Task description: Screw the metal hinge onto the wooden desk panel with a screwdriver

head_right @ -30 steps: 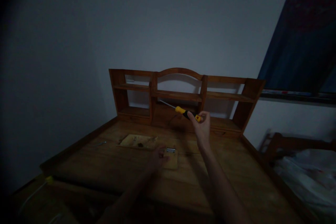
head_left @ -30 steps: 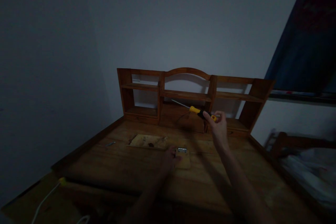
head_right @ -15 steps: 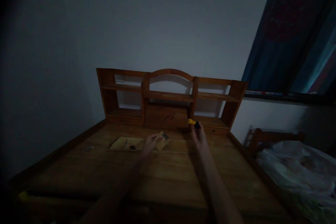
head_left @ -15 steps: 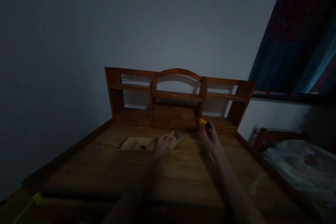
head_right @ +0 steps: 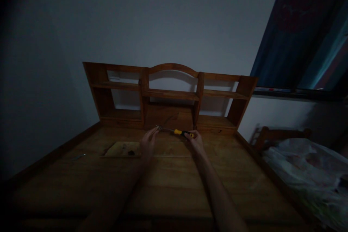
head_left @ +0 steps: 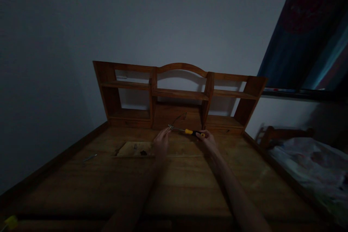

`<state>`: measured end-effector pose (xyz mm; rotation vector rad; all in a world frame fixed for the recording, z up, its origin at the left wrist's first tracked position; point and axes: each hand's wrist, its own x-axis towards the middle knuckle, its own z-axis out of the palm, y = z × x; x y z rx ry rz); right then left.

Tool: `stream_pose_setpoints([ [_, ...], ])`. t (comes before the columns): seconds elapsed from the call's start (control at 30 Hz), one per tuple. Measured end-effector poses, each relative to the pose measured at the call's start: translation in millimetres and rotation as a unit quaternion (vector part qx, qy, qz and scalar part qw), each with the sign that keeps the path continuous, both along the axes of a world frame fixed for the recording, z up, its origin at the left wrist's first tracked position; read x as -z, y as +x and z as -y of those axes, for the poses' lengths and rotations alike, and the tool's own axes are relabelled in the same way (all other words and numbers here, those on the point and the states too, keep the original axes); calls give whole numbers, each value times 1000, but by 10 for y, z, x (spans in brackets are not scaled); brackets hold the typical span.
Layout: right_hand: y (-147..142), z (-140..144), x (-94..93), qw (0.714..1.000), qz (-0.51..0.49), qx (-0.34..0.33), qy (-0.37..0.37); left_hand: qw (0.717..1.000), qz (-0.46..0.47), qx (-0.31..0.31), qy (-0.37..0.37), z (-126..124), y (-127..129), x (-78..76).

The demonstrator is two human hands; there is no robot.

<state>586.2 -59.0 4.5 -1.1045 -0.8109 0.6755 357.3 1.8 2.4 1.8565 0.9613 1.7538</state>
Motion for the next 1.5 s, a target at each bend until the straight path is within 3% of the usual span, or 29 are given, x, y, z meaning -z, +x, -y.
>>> stream_pose_setpoints([
  [0.27, 5, -94, 263, 985, 173, -17, -18, 996, -65, -19, 52, 0, 6, 116],
  [0.57, 13, 29, 240, 952, 306, -3, -9, 989, -125, 32, 66, 98, 113, 179],
  [0.77, -273, 109, 52, 971, 240, -6, 19, 984, -161, 37, 65, 85, 122, 221],
  [0.9, -546, 114, 58, 983, 143, -113, -13, 980, -182, 52, 67, 86, 98, 212],
  [1.07, -637, 53, 135, 972, 28, -228, -48, 971, -214, 80, 72, 109, 100, 188],
  [1.27, -565, 22, 145, 971, -44, -236, -22, 963, -225, 119, 87, 131, 114, 167],
  [1.5, -557, 20, 170, 971, -50, -233, -7, 962, -243, 95, 82, 145, 105, 182],
])
